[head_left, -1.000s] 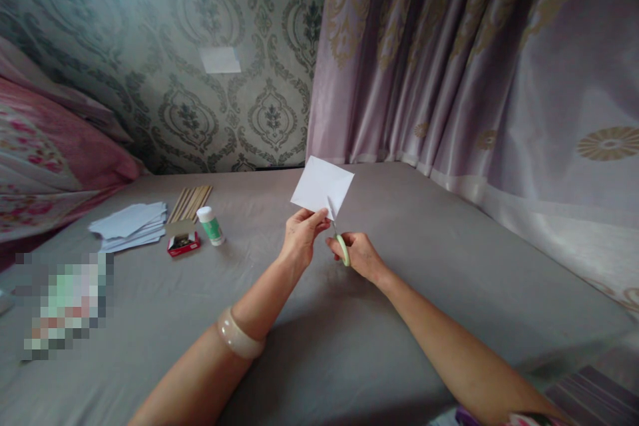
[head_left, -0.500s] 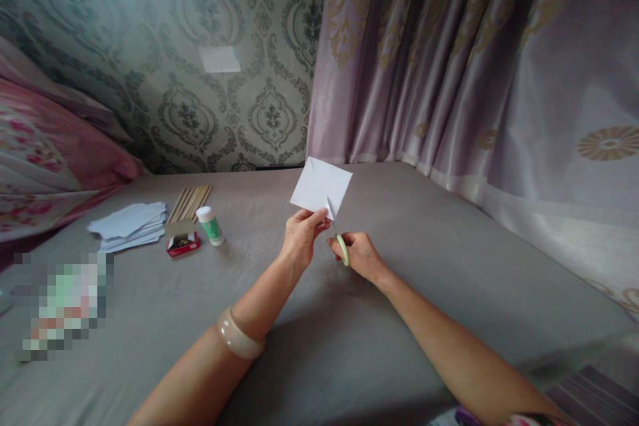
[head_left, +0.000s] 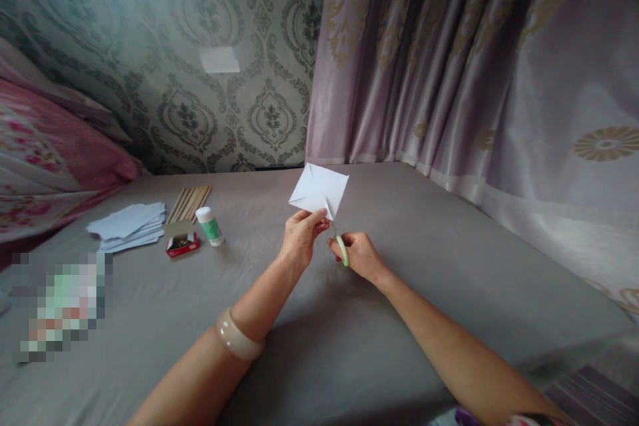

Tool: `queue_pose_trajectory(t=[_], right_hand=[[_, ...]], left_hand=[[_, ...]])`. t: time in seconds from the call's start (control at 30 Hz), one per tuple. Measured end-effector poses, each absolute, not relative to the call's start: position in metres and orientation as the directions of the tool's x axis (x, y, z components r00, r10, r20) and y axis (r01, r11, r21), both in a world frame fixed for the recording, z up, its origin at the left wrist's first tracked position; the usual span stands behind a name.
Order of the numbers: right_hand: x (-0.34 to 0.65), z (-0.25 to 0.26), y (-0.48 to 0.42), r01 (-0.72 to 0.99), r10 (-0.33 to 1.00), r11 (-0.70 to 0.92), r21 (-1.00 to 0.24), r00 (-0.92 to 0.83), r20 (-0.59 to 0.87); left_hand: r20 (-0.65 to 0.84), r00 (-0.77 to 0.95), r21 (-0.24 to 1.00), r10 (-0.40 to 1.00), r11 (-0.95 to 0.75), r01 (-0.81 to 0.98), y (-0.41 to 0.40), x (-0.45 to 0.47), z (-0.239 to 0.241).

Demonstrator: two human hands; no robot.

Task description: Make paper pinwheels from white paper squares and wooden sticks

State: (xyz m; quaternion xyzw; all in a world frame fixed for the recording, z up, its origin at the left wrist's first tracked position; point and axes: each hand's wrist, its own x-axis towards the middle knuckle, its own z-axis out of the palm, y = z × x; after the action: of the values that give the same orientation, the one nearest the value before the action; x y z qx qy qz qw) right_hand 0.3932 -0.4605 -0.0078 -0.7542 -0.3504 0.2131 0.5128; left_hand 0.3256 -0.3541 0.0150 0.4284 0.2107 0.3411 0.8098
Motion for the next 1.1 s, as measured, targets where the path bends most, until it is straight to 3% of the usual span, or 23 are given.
queue_pose_trajectory(t=[1.1], right_hand=[[0.3903,-0.0096,-0.4607,0.311,0.766,-0.211,-0.927,0.642,0.041]], left_hand=[[-0.085,0.603,0.794,0.793,0.419,-0.44,-0.3548,0.3257,0.0149]])
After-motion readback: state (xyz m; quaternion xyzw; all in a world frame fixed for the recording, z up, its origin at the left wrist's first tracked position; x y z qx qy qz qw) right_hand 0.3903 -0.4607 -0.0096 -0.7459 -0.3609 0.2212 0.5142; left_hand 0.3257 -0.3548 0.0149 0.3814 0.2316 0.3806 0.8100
